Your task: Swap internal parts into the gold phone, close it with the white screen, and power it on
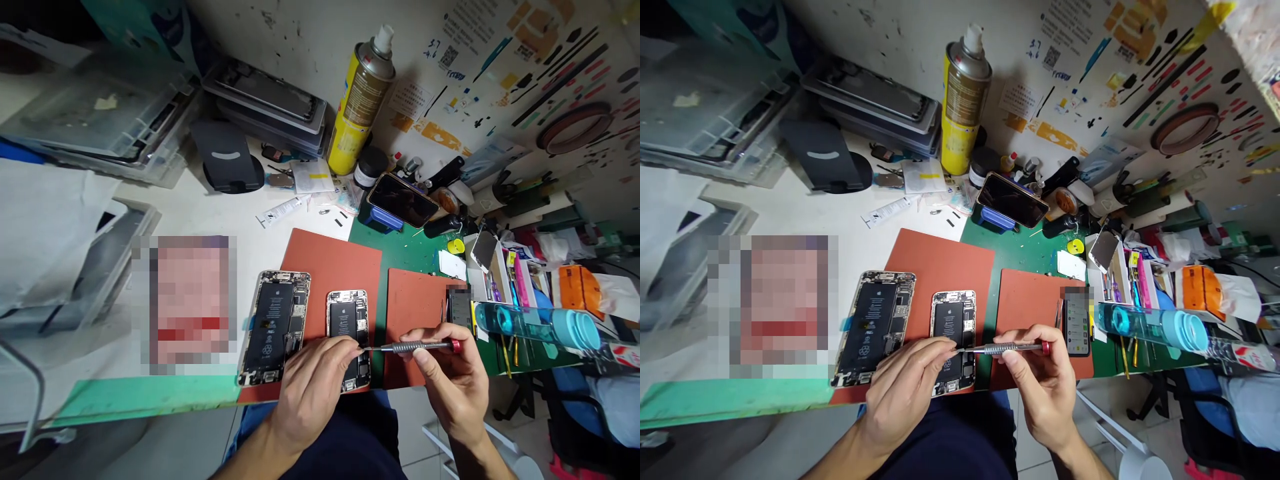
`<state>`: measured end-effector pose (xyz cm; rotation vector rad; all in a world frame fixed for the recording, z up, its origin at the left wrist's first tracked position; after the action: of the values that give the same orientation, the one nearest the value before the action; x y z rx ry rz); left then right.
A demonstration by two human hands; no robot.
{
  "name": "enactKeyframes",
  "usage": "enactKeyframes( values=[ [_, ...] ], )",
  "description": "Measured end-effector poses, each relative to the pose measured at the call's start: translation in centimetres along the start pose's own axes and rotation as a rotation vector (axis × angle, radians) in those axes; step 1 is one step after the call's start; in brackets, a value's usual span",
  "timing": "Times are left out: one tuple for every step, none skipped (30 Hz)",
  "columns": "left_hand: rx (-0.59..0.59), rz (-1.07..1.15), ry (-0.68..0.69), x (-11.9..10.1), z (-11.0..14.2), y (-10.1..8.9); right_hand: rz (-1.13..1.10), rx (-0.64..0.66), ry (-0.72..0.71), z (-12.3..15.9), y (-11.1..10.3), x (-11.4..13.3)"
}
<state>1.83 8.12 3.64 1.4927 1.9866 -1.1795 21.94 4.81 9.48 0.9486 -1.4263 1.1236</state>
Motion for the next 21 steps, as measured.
enactKeyframes(
  values=[
    [0.007, 0.003, 0.004, -0.02, 0.02, 0.03, 0.009, -0.003, -0.005, 0.04, 0.03, 0.03],
    [0.014, 0.004, 0.007, -0.05, 0.03, 0.05, 0.019, -0.008, -0.008, 0.07, 0.06, 0.06],
    [0.018, 0.003, 0.011, -0.08, 0.04, 0.05, 0.029, -0.014, -0.009, 0.08, 0.09, 0.09],
    [0.021, 0.002, 0.013, -0.11, 0.05, 0.05, 0.038, -0.021, -0.010, 0.08, 0.11, 0.13],
    [0.023, 0.001, 0.016, -0.12, 0.05, 0.05, 0.045, -0.025, -0.012, 0.08, 0.13, 0.18],
    [0.022, 0.000, 0.018, -0.13, 0.05, 0.05, 0.049, -0.027, -0.017, 0.07, 0.15, 0.25],
    [0.022, 0.002, 0.019, -0.13, 0.04, 0.06, 0.053, -0.027, -0.023, 0.06, 0.16, 0.32],
    [0.021, 0.005, 0.019, -0.11, 0.03, 0.08, 0.056, -0.026, -0.028, 0.04, 0.17, 0.38],
    [0.022, 0.008, 0.017, -0.07, 0.02, 0.10, 0.060, -0.024, -0.032, 0.03, 0.17, 0.41],
    [0.022, 0.011, 0.015, -0.04, 0.01, 0.13, 0.063, -0.022, -0.035, 0.01, 0.17, 0.43],
    [0.022, 0.014, 0.011, 0.00, 0.01, 0.16, 0.068, -0.022, -0.037, 0.00, 0.16, 0.42],
    [0.024, 0.016, 0.006, 0.04, 0.01, 0.19, 0.072, -0.023, -0.036, -0.01, 0.15, 0.39],
    [0.027, 0.017, 0.003, 0.06, 0.01, 0.22, 0.074, -0.024, -0.035, -0.01, 0.15, 0.35],
    [0.029, 0.016, 0.002, 0.07, 0.02, 0.24, 0.076, -0.025, -0.035, -0.01, 0.14, 0.32],
    [0.032, 0.014, 0.005, 0.06, 0.04, 0.24, 0.076, -0.026, -0.035, -0.02, 0.14, 0.29],
    [0.034, 0.011, 0.008, 0.04, 0.05, 0.24, 0.075, -0.025, -0.035, -0.02, 0.14, 0.28],
    [0.036, 0.009, 0.011, 0.02, 0.06, 0.22, 0.073, -0.025, -0.034, -0.03, 0.14, 0.27],
    [0.038, 0.007, 0.013, 0.00, 0.07, 0.20, 0.071, -0.025, -0.034, -0.04, 0.14, 0.29],
    [0.039, 0.006, 0.015, -0.02, 0.08, 0.18, 0.070, -0.025, -0.031, -0.05, 0.15, 0.30],
    [0.042, 0.005, 0.015, -0.03, 0.08, 0.17, 0.069, -0.026, -0.028, -0.07, 0.15, 0.33],
    [0.043, 0.004, 0.014, -0.02, 0.08, 0.17, 0.067, -0.027, -0.026, -0.09, 0.15, 0.35]
  ],
)
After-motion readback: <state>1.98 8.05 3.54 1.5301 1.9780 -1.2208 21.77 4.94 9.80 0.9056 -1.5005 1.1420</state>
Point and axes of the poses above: each hand's wrist, its own z-axis away from the middle knuckle, its own y-axis out of the palm, x = y × z, the point moved 3 cm from there along -z, towards the middle knuckle, and after that the axes turned 3 degrees about z, right-handed, at the moved point
